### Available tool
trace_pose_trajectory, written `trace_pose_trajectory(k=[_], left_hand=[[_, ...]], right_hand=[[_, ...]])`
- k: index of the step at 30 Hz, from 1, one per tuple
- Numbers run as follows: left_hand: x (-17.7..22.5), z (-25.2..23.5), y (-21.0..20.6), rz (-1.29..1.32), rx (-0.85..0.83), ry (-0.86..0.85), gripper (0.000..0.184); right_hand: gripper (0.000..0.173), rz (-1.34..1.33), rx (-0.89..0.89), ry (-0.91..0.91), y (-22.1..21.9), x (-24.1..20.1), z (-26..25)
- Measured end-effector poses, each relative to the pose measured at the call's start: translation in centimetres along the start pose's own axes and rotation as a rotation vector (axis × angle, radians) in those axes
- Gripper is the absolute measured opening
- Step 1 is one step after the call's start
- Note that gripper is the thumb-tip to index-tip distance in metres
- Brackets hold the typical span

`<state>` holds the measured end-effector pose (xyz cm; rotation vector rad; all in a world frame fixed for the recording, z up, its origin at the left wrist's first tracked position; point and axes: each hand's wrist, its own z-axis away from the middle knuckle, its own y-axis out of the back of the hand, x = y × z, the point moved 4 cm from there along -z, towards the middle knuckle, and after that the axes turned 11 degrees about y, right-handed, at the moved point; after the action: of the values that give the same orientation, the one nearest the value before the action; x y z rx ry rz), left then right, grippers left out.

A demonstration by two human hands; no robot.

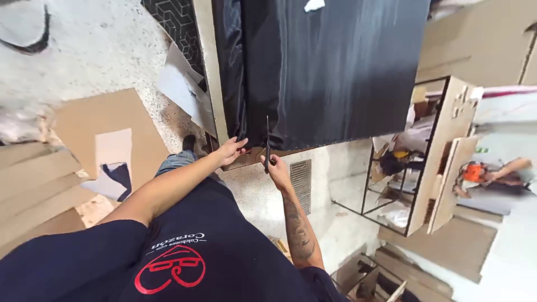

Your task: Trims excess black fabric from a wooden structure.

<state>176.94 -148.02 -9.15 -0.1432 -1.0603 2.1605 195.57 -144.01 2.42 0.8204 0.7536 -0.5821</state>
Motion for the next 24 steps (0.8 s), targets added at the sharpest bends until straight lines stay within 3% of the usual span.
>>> trace_pose_trajectory(k=[6,12,19,24], left_hand=[[0.1,0.0,1.7,0.000,0.059,0.023,0.053],[2.3,0.5,2.9,-0.230,0.076,0.188,0.060],[4.3,-0.6,4.4,-0.375,0.051,0.326,0.043],[4.7,-0.6,3.9,-0.384,0.004,0.422,0.049]], right_hand=[[0.041,-0.082,0.079,-0.005,-1.3,-2.5,-4.1],[0.041,-0.027,0.101,-0.031,-1.7,-7.8,-10.4],[0.040,0.039,0.128,-0.051,-1.4,-15.6,-20.4],[0.045,0.146,0.089,-0.024,-1.0,-21.5,-30.4]])
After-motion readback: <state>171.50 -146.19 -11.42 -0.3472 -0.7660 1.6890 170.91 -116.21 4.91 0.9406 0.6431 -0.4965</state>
